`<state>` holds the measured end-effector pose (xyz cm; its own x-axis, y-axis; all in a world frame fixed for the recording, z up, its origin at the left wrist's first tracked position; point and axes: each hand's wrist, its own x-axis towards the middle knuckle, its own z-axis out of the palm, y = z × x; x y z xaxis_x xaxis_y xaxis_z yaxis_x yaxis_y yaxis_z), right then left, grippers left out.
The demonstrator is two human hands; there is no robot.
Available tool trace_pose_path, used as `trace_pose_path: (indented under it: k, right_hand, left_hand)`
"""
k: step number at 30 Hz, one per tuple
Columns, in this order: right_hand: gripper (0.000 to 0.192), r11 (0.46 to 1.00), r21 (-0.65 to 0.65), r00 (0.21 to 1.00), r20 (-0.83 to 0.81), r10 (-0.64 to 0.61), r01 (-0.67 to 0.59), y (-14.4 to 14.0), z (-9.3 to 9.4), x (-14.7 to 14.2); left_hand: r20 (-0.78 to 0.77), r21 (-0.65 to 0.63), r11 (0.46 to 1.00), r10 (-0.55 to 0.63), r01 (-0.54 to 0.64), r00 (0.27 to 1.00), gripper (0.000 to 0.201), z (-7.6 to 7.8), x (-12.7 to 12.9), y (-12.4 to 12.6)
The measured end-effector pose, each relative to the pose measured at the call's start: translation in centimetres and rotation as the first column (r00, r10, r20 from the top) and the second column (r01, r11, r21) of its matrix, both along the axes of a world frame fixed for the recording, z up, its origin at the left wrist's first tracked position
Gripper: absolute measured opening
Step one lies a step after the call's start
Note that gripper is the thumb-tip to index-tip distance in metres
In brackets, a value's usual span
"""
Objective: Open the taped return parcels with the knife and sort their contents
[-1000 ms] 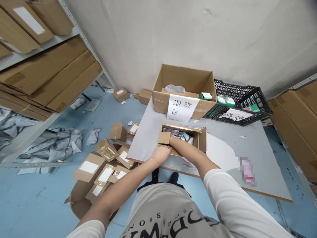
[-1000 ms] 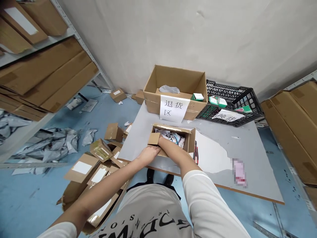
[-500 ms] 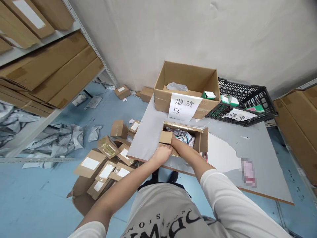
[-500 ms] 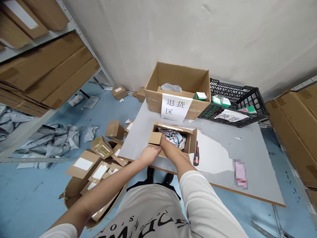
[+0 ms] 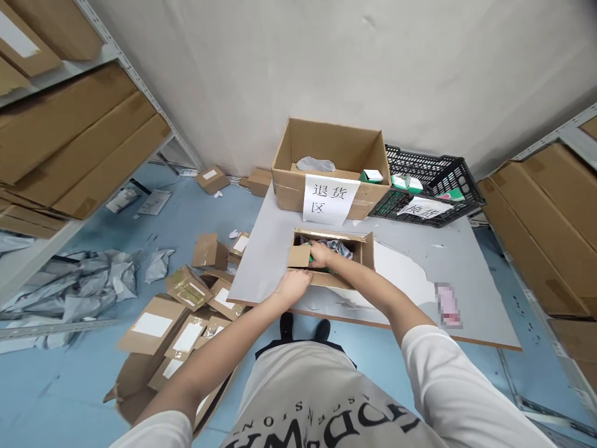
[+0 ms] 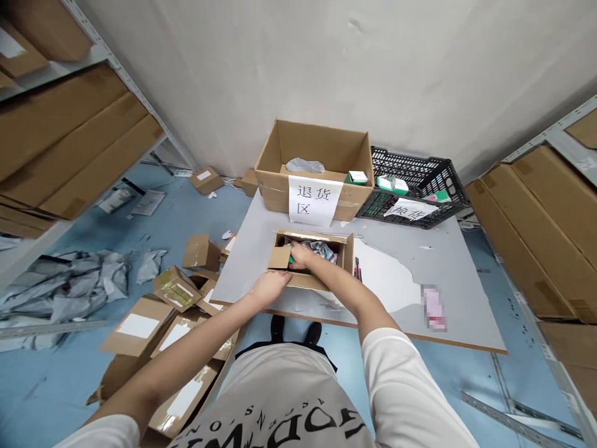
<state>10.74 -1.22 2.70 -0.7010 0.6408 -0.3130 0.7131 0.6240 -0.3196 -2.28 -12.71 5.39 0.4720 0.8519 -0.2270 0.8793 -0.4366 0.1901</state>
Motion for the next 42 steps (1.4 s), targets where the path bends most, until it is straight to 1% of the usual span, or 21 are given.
trace_pose_path:
  k: [1,3,6,8,11,14,17,21,23,25,27,30,33,36,38,40,42]
  right_hand:
    - [0.061,1.000,0.010,1.000,-0.012,-0.010,0.010,0.0,0.0,0.7]
    - [0.063,0.999,0.030,0.997,-0.069,-0.031,0.033,-0.1,0.0,2.3]
    - [0.059,0.994,0.070,0.965,-0.255,-0.064,0.084,-0.6,0.3,4.6]
    - [0.057,0.986,0.107,0.912,-0.403,-0.073,0.127,-1.1,0.7,6.0]
    - [0.053,0.964,0.162,0.806,-0.587,-0.076,0.209,-2.3,1.3,8.2]
    - [0.054,0.914,0.223,0.698,-0.711,-0.085,0.339,-3.8,1.9,10.1]
    - [0.056,0.860,0.261,0.626,-0.775,-0.084,0.438,-5.3,2.1,11.5]
    - [0.055,0.830,0.287,0.609,-0.789,-0.078,0.478,-6.5,2.2,12.4]
    - [0.055,0.800,0.302,0.581,-0.811,-0.071,0.519,-6.7,2.6,12.5]
    - [0.056,0.759,0.314,0.536,-0.843,-0.054,0.570,-6.6,3.5,12.6]
    - [0.057,0.717,0.325,0.490,-0.872,-0.026,0.616,-6.3,5.0,12.7]
    - [0.059,0.658,0.345,0.432,-0.901,0.033,0.670,-5.7,8.1,13.0]
    - [0.061,0.595,0.374,0.399,-0.912,0.097,0.712,-5.3,11.1,13.5]
    - [0.062,0.534,0.408,0.392,-0.908,0.150,0.741,-5.4,13.4,14.7]
    - [0.063,0.494,0.421,0.403,-0.903,0.149,0.761,-5.9,14.3,16.0]
    - [0.064,0.460,0.429,0.427,-0.897,0.115,0.778,-6.8,14.6,17.7]
    - [0.066,0.438,0.438,0.458,-0.887,0.065,0.785,-7.9,14.3,19.7]
  left_hand:
    - [-0.003,-0.002,1.000,0.001,-0.001,1.000,0.024,0.1,0.0,0.1]
    - [-0.014,-0.009,1.000,0.007,-0.007,1.000,0.024,0.2,0.1,0.2]
    - [-0.042,-0.027,0.999,0.019,-0.020,0.999,0.024,0.5,0.3,0.4]
    - [-0.060,-0.033,0.999,0.021,-0.023,0.998,0.024,0.7,0.4,0.6]
    - [-0.090,-0.023,0.999,0.023,-0.025,0.996,0.025,1.1,0.5,0.7]
    - [-0.127,0.018,0.998,0.054,-0.052,0.990,0.026,1.3,0.6,0.5]
    - [-0.146,0.040,0.996,0.080,-0.075,0.986,0.027,1.4,0.7,0.3]
    - [-0.157,0.041,0.995,0.093,-0.088,0.983,0.027,1.3,1.0,0.2]
    - [-0.159,0.050,0.994,0.105,-0.098,0.982,0.028,1.4,1.0,0.3]
    - [-0.162,0.064,0.992,0.119,-0.110,0.980,0.029,1.6,0.8,0.5]
    - [-0.166,0.094,0.987,0.142,-0.127,0.976,0.030,1.9,0.3,0.8]
    - [-0.165,0.168,0.975,0.174,-0.146,0.971,0.030,2.4,-0.7,1.4]
    - [-0.167,0.227,0.962,0.196,-0.155,0.966,0.031,2.6,-1.9,2.4]
    - [-0.175,0.267,0.950,0.214,-0.163,0.961,0.034,2.4,-2.6,3.7]
    - [-0.171,0.297,0.941,0.222,-0.165,0.960,0.034,2.2,-2.8,4.6]
    - [-0.159,0.316,0.936,0.213,-0.155,0.964,0.033,1.8,-2.8,5.2]
    - [-0.147,0.322,0.937,0.189,-0.134,0.971,0.031,1.5,-2.8,5.4]
